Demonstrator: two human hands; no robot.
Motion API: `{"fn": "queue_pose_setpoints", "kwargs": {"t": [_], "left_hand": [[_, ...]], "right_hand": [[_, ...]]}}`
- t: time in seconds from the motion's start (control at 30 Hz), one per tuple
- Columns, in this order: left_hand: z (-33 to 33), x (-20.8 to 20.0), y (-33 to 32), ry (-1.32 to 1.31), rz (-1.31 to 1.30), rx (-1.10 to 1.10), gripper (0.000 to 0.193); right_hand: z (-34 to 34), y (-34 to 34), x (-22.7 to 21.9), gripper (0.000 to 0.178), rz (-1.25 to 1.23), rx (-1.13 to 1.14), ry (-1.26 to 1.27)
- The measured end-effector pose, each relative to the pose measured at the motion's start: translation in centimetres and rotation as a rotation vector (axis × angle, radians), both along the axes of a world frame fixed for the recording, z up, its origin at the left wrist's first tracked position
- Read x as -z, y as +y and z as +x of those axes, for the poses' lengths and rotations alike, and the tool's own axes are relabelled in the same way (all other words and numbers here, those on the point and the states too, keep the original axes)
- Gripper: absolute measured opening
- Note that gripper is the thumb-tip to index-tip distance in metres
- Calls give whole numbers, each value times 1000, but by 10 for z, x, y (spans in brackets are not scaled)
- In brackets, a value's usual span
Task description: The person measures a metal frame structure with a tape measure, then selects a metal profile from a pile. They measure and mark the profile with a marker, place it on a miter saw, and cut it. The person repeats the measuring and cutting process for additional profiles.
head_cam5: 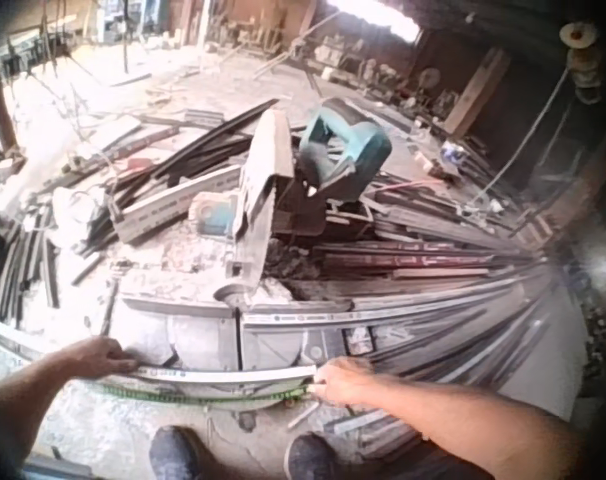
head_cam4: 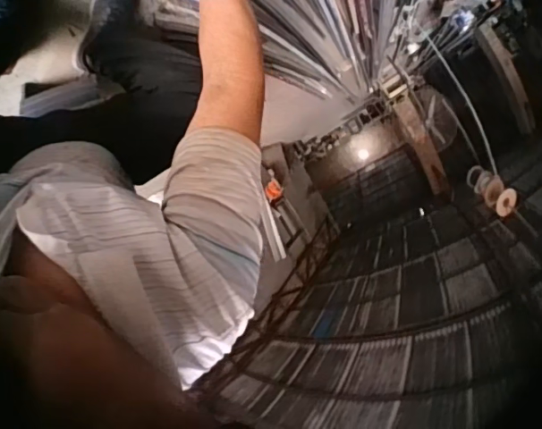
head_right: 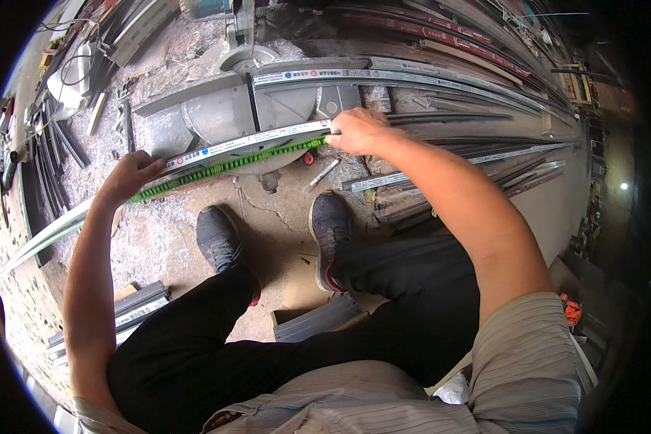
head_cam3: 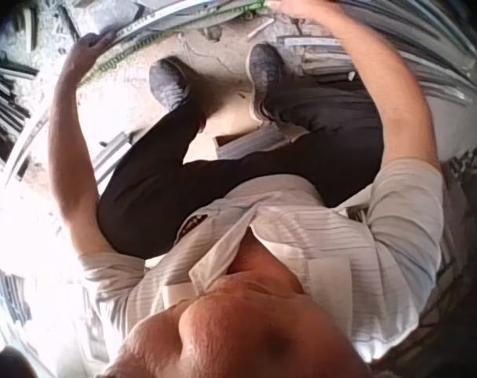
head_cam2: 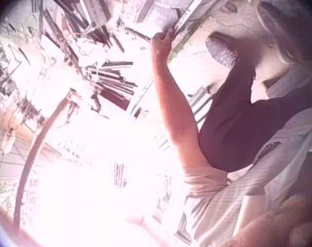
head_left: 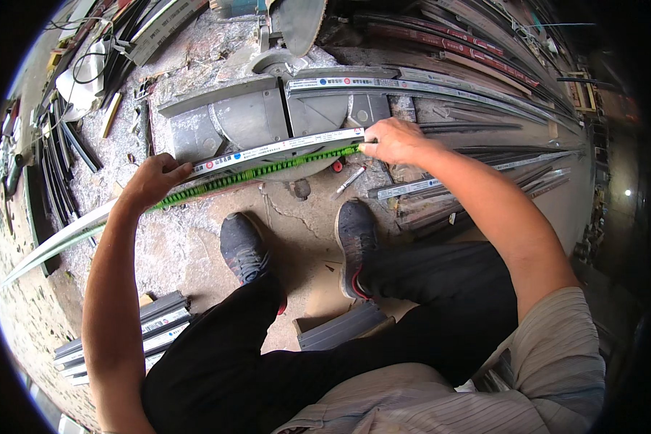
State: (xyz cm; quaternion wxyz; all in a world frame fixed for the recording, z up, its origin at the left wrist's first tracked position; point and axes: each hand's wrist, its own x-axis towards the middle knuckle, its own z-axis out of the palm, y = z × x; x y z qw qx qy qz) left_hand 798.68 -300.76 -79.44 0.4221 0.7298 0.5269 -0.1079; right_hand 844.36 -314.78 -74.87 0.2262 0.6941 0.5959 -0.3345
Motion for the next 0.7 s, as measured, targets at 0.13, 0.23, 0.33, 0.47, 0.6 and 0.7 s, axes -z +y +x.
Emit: {"fn": "queue_pose_setpoints", "kwargs": {"t": [0.13,0.23,0.33,0.47,0.6,0.7], "left_hand": [[2,-2,-1,16,-15,15,56],[1,1,-4,-13,35,10,53],[-1,2,-7,-12,67,13,52],[3,0,-8,31,107,27,54],[2,2,-9,89,138,28,58],[2,-7,-11,133,103,51,63]], "right_hand": [[-7,-18,11,34,22,-77,1],[-2,-34,19,35,12,-66,48],[3,-52,22,36,-79,25,160],[6,-89,46,38,19,-63,323],[-23,-118,57,38,-54,-45,402],[-52,-133,66,39,-85,-68,301]]}}
